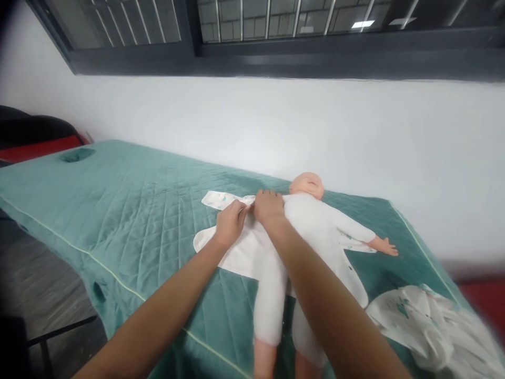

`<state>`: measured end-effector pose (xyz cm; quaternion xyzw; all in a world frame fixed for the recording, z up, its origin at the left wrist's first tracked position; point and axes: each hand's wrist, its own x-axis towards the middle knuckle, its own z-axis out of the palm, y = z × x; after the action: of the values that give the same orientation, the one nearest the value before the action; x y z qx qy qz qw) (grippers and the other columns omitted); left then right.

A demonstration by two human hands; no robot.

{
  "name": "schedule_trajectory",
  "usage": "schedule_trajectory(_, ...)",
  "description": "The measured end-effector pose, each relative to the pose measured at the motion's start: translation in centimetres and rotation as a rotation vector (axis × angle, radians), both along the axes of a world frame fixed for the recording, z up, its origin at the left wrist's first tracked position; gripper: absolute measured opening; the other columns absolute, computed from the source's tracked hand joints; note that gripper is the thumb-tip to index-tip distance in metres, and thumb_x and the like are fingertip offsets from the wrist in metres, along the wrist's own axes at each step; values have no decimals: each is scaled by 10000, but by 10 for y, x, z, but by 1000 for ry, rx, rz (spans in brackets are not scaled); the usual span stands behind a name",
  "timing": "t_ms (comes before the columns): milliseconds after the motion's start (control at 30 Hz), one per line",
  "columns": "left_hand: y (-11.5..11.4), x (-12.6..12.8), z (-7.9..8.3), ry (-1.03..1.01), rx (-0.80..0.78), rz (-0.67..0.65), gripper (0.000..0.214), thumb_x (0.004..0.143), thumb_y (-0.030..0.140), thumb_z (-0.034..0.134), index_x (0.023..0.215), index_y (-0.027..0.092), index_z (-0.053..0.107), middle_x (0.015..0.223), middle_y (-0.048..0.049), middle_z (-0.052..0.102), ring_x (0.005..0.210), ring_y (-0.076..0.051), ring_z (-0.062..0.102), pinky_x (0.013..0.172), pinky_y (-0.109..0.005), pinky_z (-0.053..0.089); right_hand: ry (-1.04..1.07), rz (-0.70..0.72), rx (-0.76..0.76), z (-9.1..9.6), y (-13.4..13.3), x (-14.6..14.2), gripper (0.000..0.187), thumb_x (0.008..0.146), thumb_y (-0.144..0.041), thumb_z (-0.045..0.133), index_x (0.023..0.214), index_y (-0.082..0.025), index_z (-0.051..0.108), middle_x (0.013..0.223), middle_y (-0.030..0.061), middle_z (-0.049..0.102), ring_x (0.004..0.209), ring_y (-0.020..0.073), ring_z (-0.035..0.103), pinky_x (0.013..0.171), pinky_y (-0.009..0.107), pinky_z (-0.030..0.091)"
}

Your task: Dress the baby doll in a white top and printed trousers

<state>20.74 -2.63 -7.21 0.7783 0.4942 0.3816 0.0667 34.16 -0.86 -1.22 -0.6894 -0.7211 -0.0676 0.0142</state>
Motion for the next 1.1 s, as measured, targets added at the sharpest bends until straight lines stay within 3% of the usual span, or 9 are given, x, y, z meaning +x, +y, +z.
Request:
schedule_trajectory(100,-2,2,1,56,-3,50,297,1041,374,350,979,219,596,983,-56,684,911,-188,635,739,-280,401,24,8,41,10,-9,6,408,934,-375,518,1228,-96,565,1221,222,645,1181,357,568,959,449,413)
schedule_trajectory(233,-5,-1,2,32,-42,173,280,1034,403,377,1021,226,594,1032,-51,691,944,-196,644,721,-287,407,264,-12,187,23,-43,54,435,935,-420,502,1272,-151,556,1298,169,633,1208,330,569,991,443,430)
schedule_trajectory(300,-11,-6,2,25,-64,257,292,1031,410,373,1009,227,599,1037,-58,684,950,-202,644,733,-292,419,479,-129,286,21,-65,90,464,913,-450,513,1289,-182,558,1353,150,610,1253,329,549,1011,453,437)
schedule_trajectory(400,-22,-15,0,61,-112,352,310,1015,438,394,1001,219,613,1066,-85,674,969,-232,646,764,-317,441,675,-378,420,7,-96,134,541,892,-478,488,1295,-124,551,1339,200,600,1236,329,568,1046,453,427)
schedule_trajectory(467,-29,-18,-1,106,-152,374,327,979,479,463,1076,208,615,1116,-108,674,1017,-265,645,794,-341,451,709,-539,374,-3,-111,149,563,892,-492,463,1297,-109,543,1286,221,629,1198,358,595,1010,481,446)
schedule_trajectory(600,-30,-13,6,138,-285,330,468,917,534,544,1229,187,579,1135,-142,700,1052,-321,654,807,-374,460,726,-650,182,-9,-122,151,592,915,-533,388,1332,-127,497,1160,214,703,1141,409,630,949,527,457)
schedule_trajectory(733,-22,-3,19,59,-434,278,409,915,514,543,1175,209,620,1069,-134,737,993,-309,685,768,-349,459,770,-573,211,-5,-124,140,539,927,-556,332,1265,-194,545,1135,174,727,1102,379,655,927,494,468)
schedule_trajectory(933,-13,12,30,102,-353,239,245,928,345,532,1085,193,644,1096,-146,725,1022,-300,675,791,-348,461,896,-516,265,-7,-127,136,535,908,-598,370,1245,-236,574,1133,142,735,1101,342,656,932,456,469)
schedule_trajectory(1100,-9,22,43,-275,-457,200,423,861,433,635,1180,156,623,1065,-153,731,976,-280,681,788,-336,476,974,-435,257,-13,-126,135,571,909,-604,385,1303,-225,549,1163,141,722,1110,322,653,962,454,457)
